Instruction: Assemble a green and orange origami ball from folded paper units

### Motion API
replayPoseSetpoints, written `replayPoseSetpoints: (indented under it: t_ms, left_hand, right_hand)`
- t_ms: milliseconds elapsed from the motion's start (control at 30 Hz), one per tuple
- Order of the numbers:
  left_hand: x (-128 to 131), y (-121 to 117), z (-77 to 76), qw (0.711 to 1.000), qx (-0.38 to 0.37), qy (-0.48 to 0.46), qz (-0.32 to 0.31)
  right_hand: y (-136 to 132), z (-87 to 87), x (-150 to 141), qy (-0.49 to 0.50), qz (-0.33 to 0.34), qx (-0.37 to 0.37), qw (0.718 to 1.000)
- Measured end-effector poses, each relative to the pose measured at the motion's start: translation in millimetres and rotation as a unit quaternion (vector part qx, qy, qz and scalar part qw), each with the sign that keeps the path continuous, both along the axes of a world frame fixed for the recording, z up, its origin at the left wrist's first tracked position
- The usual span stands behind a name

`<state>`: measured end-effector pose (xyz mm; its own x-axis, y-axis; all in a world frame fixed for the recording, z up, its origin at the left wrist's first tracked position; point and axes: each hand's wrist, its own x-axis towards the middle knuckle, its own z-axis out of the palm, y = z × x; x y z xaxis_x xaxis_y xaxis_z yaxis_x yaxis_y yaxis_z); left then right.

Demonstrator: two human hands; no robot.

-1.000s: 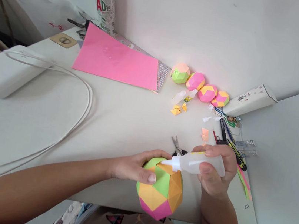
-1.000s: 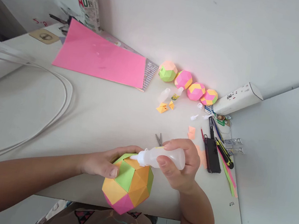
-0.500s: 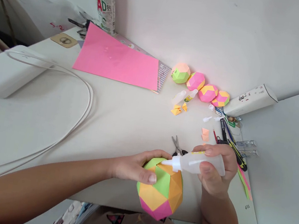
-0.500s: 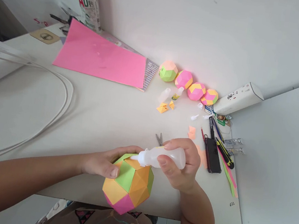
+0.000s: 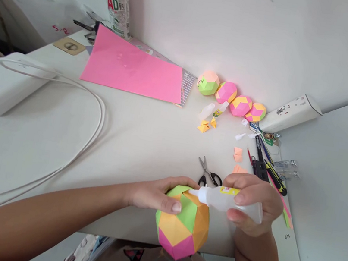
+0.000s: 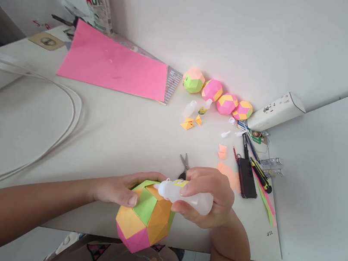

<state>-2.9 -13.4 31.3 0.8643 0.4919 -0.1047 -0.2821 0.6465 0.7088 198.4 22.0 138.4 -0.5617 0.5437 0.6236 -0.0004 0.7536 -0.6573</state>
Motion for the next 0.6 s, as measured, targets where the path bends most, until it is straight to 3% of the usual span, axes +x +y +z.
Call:
replayPoseSetpoints:
  t_ms: [367, 533, 600]
  left_hand:
    - [-1, -1, 1.2, 1.0, -0.002, 0.012, -0.019]
    - [-2, 0, 1.1, 1.0, 0.005, 0.013, -0.018]
    - [-2, 0, 2.2, 1.0, 0.009, 0.012, -0.018]
  right_hand:
    - [1, -3.5, 0, 0.003, 0.056, 0.034, 0.998]
    - [-2, -7.1, 5, -0.011, 0.046, 0.054, 0.997]
    - [-6, -7.1, 9, -0.054, 0.01, 0.066, 0.996]
